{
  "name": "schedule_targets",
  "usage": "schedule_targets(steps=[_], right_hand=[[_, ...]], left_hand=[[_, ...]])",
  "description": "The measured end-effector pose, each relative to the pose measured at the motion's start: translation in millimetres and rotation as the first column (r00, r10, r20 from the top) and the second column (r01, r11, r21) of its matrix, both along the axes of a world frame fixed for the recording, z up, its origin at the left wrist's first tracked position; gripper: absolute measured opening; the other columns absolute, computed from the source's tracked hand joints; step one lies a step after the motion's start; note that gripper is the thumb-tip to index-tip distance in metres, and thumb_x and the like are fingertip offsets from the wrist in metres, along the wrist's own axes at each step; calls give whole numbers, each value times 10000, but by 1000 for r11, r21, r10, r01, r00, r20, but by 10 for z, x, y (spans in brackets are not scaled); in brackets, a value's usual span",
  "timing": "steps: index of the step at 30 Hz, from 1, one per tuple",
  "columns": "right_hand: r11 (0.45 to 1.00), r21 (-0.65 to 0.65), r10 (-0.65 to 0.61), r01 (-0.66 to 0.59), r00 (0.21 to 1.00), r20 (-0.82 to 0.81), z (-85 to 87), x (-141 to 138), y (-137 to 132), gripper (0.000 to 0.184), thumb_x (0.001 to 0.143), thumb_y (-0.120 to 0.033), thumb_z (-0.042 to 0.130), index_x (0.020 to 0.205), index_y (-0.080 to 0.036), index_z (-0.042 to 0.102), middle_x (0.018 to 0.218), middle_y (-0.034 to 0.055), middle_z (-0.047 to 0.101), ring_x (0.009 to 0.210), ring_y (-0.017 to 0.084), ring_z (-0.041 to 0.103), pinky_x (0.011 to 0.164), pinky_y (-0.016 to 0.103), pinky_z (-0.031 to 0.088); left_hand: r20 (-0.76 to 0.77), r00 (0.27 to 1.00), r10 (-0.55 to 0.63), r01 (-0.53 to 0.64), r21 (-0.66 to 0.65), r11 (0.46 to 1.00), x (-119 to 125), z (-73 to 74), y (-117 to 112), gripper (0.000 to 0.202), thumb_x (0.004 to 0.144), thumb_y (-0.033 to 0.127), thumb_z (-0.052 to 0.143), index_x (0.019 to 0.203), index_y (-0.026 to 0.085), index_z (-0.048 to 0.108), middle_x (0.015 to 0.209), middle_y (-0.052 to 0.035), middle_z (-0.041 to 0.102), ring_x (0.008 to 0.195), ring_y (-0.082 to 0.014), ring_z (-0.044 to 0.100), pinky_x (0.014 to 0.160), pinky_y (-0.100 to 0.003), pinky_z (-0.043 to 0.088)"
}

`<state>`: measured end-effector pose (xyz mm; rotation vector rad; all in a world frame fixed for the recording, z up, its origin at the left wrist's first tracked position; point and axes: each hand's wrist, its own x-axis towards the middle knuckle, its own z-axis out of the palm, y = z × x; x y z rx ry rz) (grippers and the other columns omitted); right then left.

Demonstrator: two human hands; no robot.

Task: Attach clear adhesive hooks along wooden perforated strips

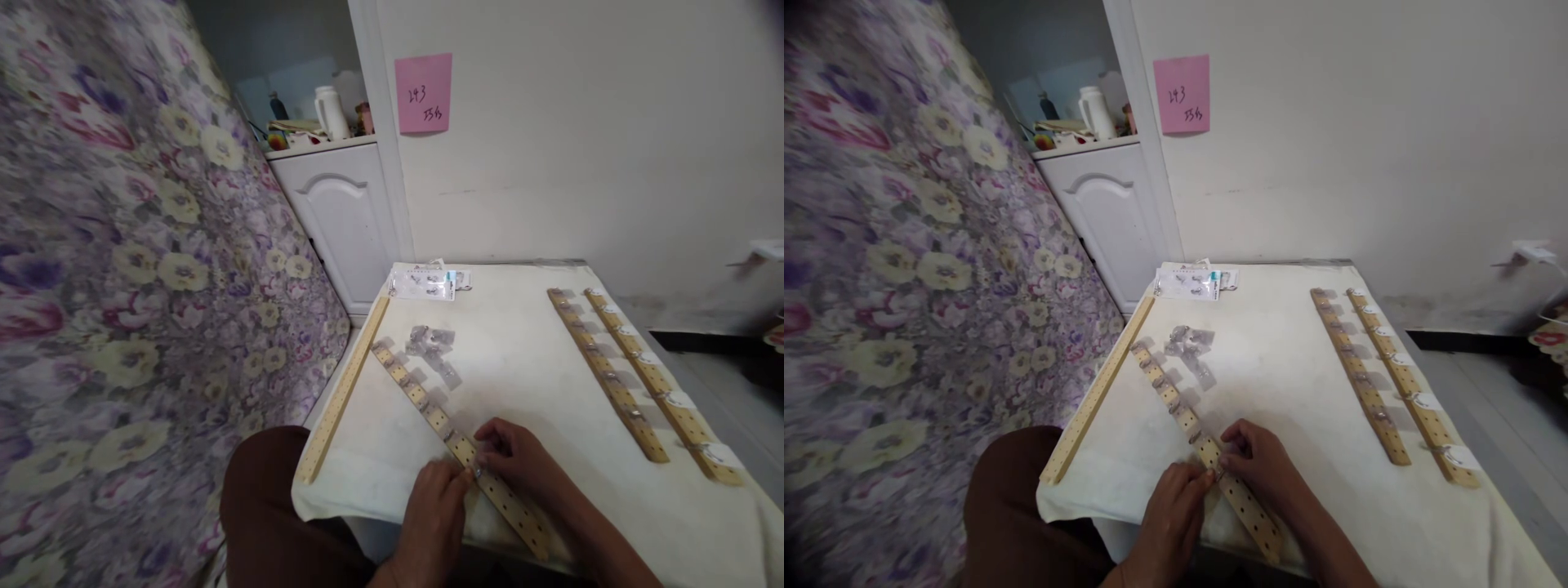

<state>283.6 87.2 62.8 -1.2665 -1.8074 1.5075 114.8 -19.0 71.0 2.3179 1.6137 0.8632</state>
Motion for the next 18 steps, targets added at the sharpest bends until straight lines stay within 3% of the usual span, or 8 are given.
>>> schedule_targets(steps=[7,18], right_hand=[[999,44,-3,2,1000,7,-31,5,-15,242,654,-203,636,892,-168,614,682,-22,562,653,141,505,610,257,390],[995,85,-51,53,998,-33,-66,78,-9,208,767,-299,549,919,-170,607,724,12,618,647,157,557,596,271,426]], left_hand=[[-31,1000,2,-1,11,1000,-5,-24,3,285,887,70,402,1082,181,578,895,-88,596,816,-204,534,680,-329,491],[118,985,-127,124,31,992,-149,-129,40,428,875,41,401,1260,226,428,979,-96,592,890,-203,550,756,-336,507]])
